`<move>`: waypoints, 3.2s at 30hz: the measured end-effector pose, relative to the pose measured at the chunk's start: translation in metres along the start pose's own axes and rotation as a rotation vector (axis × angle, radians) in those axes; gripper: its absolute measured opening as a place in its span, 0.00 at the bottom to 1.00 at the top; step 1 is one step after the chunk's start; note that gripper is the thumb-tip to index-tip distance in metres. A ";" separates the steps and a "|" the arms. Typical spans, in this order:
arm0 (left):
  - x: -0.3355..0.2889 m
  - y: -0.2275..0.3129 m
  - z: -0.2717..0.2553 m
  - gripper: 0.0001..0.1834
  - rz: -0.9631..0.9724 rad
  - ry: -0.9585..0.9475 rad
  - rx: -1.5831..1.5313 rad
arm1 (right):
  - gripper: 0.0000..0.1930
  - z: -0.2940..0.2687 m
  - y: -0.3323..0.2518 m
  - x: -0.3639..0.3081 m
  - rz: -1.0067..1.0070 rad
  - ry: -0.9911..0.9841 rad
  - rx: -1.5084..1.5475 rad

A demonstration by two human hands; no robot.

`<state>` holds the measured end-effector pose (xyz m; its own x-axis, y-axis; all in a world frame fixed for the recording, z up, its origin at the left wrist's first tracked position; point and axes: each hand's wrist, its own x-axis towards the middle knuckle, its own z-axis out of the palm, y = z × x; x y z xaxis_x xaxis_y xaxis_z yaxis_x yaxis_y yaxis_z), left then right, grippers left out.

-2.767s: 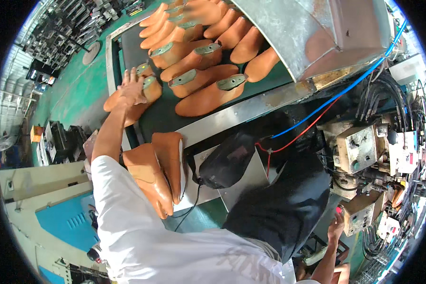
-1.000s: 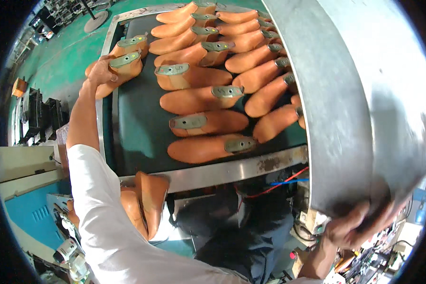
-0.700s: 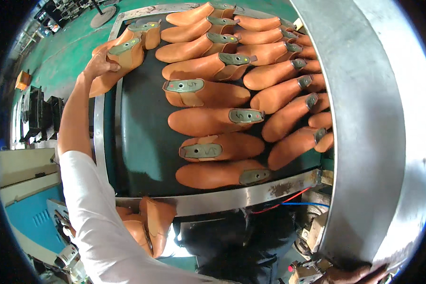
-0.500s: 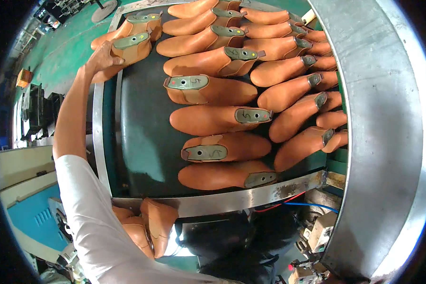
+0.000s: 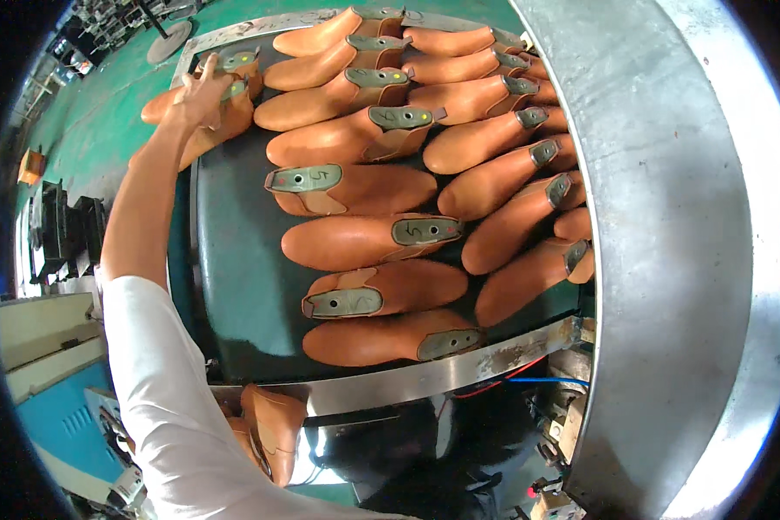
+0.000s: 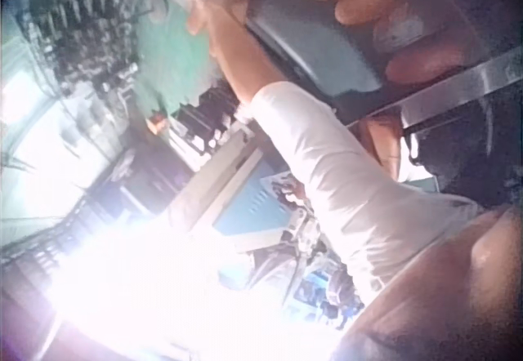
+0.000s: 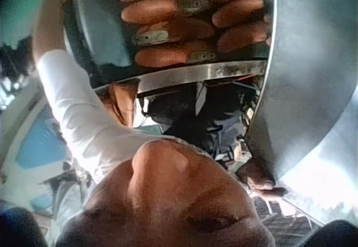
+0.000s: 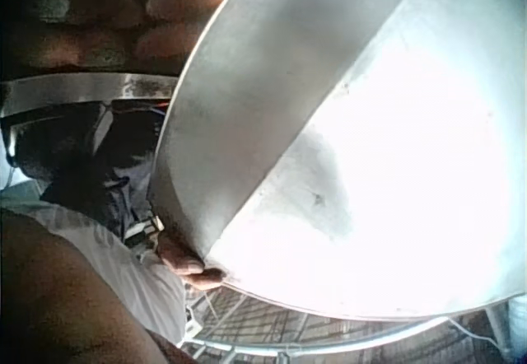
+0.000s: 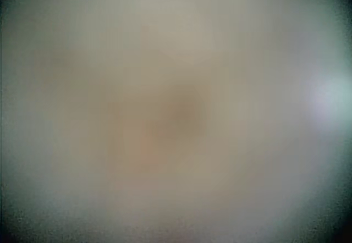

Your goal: The person repeatedly picks up brown shoes from a conveyor belt and places them into a machine to process the soles. After processing, the shoes are returned to the conveyor belt. The task is performed continuously in a factory setting.

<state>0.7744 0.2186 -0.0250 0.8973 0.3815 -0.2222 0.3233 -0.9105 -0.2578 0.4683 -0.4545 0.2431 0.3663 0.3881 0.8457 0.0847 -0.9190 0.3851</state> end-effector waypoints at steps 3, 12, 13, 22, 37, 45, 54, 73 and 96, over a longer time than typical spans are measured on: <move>0.013 0.000 -0.010 0.60 -0.026 -0.019 0.012 | 0.17 0.008 -0.009 0.008 -0.010 -0.003 0.001; 0.090 -0.026 0.005 0.54 0.060 0.163 0.029 | 0.16 0.022 -0.010 0.002 0.041 -0.016 -0.027; 0.095 -0.029 0.009 0.53 0.063 0.155 0.037 | 0.16 0.024 -0.011 0.003 0.047 -0.016 -0.031; 0.132 -0.052 0.025 0.54 0.064 0.162 0.152 | 0.16 0.032 -0.017 0.003 0.057 -0.032 -0.092; 0.085 0.011 0.002 0.39 -0.021 0.183 -0.089 | 0.16 0.016 -0.012 0.005 0.042 -0.047 0.051; -0.021 0.093 -0.035 0.23 0.084 0.338 0.068 | 0.17 0.004 -0.012 0.011 0.014 -0.080 0.165; -0.386 0.257 -0.106 0.10 1.714 0.435 -0.164 | 0.18 0.055 -0.005 0.026 0.170 -0.139 0.568; -1.012 0.576 -0.054 0.17 2.588 -0.773 0.438 | 0.15 -0.814 -0.304 -0.542 2.245 -1.147 -1.243; -1.170 0.529 0.041 0.30 2.362 -1.490 -0.417 | 0.28 -0.639 -0.053 -0.391 2.813 0.172 -0.072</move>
<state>-0.1171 -0.7027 0.0601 -0.6576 -0.7349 0.1659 0.0423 0.1838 0.9820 -0.2718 -0.5133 0.1284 -0.3843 -0.6507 -0.6550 -0.0940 0.7333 -0.6733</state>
